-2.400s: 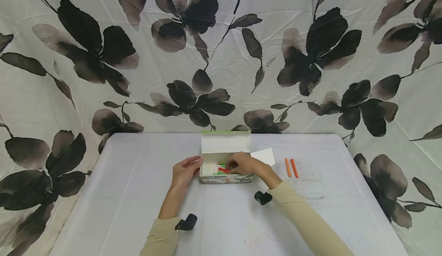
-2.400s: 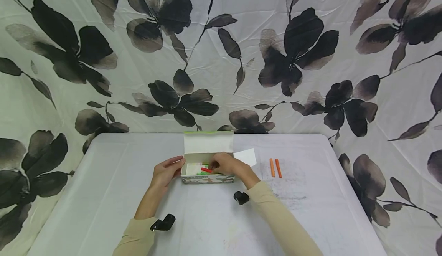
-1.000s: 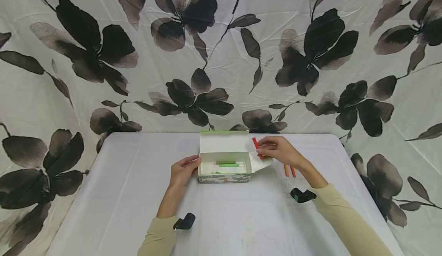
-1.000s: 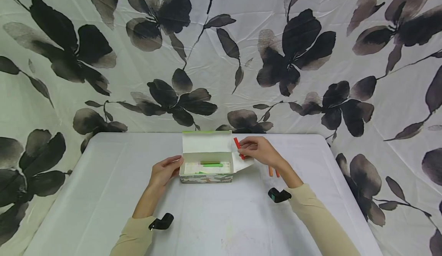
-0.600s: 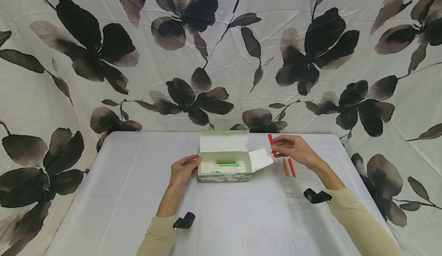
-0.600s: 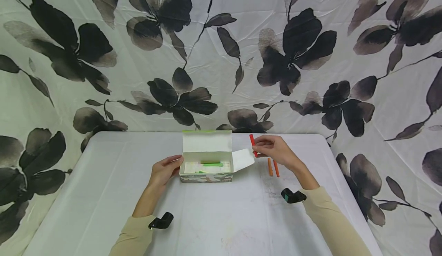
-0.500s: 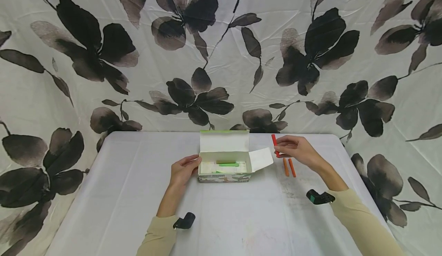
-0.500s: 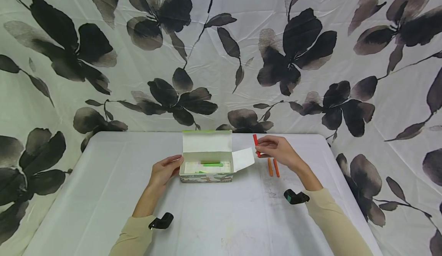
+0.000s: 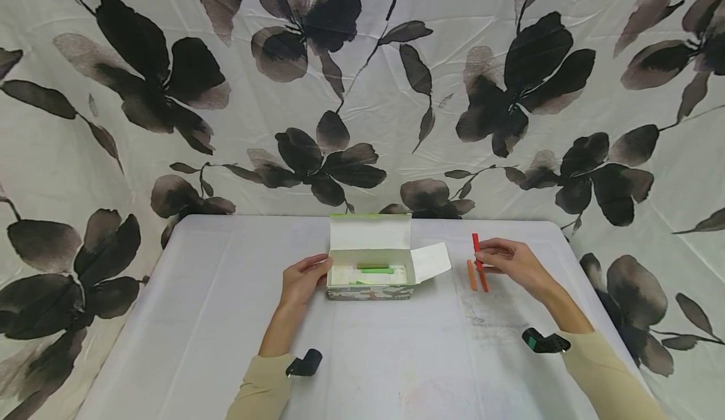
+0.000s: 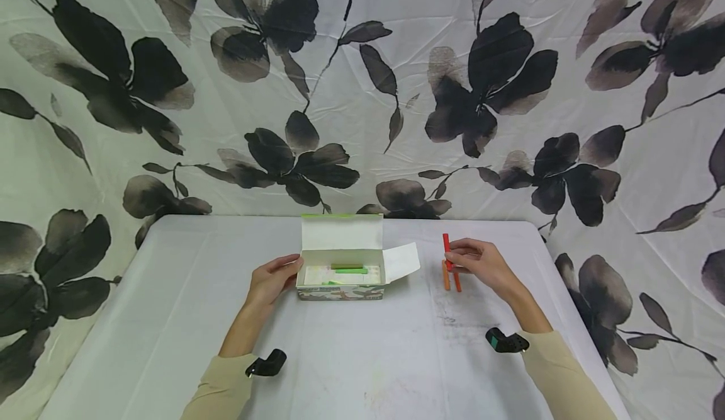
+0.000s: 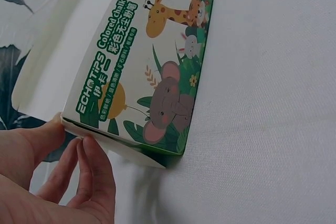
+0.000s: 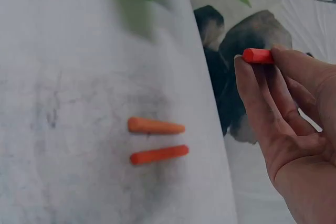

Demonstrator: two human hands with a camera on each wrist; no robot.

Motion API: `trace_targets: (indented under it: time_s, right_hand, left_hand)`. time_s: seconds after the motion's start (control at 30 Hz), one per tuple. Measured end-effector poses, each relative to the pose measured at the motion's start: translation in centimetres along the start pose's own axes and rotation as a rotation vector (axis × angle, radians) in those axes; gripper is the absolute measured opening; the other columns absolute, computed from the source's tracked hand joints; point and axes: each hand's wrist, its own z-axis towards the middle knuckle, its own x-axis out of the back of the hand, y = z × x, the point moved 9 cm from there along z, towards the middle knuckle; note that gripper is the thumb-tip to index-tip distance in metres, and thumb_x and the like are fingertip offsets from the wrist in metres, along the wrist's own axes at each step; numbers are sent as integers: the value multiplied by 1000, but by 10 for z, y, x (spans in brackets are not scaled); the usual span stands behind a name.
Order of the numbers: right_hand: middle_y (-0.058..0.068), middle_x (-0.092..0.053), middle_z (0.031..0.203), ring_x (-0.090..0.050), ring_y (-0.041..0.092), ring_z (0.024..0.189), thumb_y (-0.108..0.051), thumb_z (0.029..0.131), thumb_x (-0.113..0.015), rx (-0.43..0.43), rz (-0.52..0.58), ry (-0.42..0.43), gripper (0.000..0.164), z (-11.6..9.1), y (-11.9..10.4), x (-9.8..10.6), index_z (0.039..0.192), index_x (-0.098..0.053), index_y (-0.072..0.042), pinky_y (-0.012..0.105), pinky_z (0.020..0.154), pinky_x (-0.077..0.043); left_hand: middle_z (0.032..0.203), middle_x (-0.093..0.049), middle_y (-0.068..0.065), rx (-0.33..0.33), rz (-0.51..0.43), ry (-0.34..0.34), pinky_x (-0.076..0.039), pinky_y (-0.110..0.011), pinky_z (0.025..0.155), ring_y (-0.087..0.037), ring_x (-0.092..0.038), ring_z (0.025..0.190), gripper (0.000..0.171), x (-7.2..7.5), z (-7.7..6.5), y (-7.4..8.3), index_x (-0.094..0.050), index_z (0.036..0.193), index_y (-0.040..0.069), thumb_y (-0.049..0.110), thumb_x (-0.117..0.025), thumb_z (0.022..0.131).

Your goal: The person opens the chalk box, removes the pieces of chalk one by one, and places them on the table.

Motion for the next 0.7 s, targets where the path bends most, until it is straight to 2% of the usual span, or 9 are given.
trace_targets:
  time_s: [0.23,0.47,0.7]
  right_hand:
    - [24,-60,120,-63,32,103,-35,88,-67,-45,-47,42,56,-8,22,8,127,-51,2,34,88,-51]
    - [13,-60,121,-63,16,99,-45,86,-66,-89,-166,101,59,-16,52,20,127,-55,-5,30,86,-51]
    - [10,-63,118,-61,13,99,-49,85,-66,-172,-217,138,64,-18,80,27,129,-53,-5,31,87,-49]
  left_hand:
    - [96,-68,-10,-7,-9,1,-54,-21,66,-24,-65,89,35,0,-1,1,-67,112,3,18,-76,81]
    - [96,-68,-10,1,8,11,-54,-21,65,-23,-66,89,35,2,0,1,-67,111,4,19,-77,81]
    - [96,-69,-11,-12,3,5,-54,-22,64,-24,-66,87,36,0,0,1,-68,111,3,19,-78,80]
